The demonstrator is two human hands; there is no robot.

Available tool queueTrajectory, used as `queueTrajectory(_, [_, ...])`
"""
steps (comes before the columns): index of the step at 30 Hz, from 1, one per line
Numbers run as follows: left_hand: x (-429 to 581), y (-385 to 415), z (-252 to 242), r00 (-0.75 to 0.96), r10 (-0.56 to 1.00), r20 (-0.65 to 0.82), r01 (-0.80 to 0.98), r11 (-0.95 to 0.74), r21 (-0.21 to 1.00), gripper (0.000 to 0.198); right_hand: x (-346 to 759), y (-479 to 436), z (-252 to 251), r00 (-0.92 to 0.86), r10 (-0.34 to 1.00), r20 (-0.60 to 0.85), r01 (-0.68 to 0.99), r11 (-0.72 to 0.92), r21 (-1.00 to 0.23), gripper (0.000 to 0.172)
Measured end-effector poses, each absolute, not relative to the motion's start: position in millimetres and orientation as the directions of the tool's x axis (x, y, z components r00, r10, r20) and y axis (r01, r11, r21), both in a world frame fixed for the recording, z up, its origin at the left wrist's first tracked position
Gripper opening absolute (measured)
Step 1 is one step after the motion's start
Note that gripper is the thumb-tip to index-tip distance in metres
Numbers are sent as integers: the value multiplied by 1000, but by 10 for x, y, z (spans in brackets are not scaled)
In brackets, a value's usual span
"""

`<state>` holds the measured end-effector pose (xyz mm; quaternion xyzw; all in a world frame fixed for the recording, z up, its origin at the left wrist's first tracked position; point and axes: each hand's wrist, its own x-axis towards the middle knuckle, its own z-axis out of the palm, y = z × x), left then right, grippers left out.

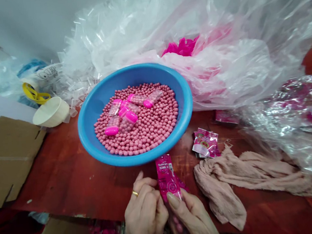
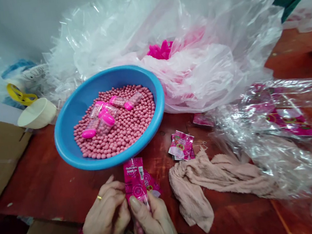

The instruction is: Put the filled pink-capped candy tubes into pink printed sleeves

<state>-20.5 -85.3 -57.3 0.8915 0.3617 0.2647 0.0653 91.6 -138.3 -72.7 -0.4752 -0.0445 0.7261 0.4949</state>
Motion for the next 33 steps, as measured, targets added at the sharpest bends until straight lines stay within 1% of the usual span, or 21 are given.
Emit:
queueTrajectory(2, [-197,-882,-567,561,696,447,610,-713,344,19,910,-1370,-701,-53,756,-652,-692,-498,-522,55])
queueTrajectory(6, [-214,-955,-577,495,726,478,595,-684,422,19,943,-1344,-656,-110,714,-692,-710,-544,-448,60])
queueTrajectory(10, [-265,-969,-572,414,765,493,580,-640,505,22,975,-1352,-674,-137,703,-697,-684,-577,-447,61])
queueTrajectory(11, [-274,-954,-560,411,775,479,580,-628,519,22,973,-1361,-693,-141,708,-692,-680,-577,-452,60])
queueTrajectory(13, [-281,-904,-531,465,776,427,570,-631,527,22,962,-1382,-740,-149,735,-662,-676,-565,-474,56])
queueTrajectory(14, [-282,-874,-518,487,764,423,556,-645,524,20,954,-1392,-764,-155,750,-643,-674,-556,-486,54])
queueTrajectory(16, [-286,-819,-506,520,719,462,534,-695,481,17,943,-1405,-803,-153,777,-611,-662,-540,-520,49])
queueTrajectory(18, [-303,-777,-513,591,657,468,539,-754,376,17,940,-1407,-823,-137,782,-608,-646,-535,-544,47])
queueTrajectory(19, [-316,-760,-521,646,624,440,539,-781,316,17,941,-1405,-827,-125,781,-611,-641,-534,-552,47])
queueTrajectory(20, [-331,-747,-531,710,592,382,532,-806,261,18,942,-1401,-828,-115,781,-614,-636,-532,-558,48])
queueTrajectory(22, [-357,-725,-548,789,536,302,500,-844,192,19,946,-1392,-827,-105,782,-614,-634,-529,-565,48])
queueTrajectory(26, [-367,-702,-536,851,441,285,420,-897,133,23,957,-1390,-829,-99,787,-609,-629,-524,-575,48])
queueTrajectory(30, [-341,-696,-472,852,458,255,429,-889,162,22,965,-1391,-838,-98,786,-610,-626,-525,-577,48])
queueTrajectory(33, [-325,-697,-460,865,433,255,416,-901,119,22,962,-1389,-848,-102,789,-606,-629,-523,-575,49])
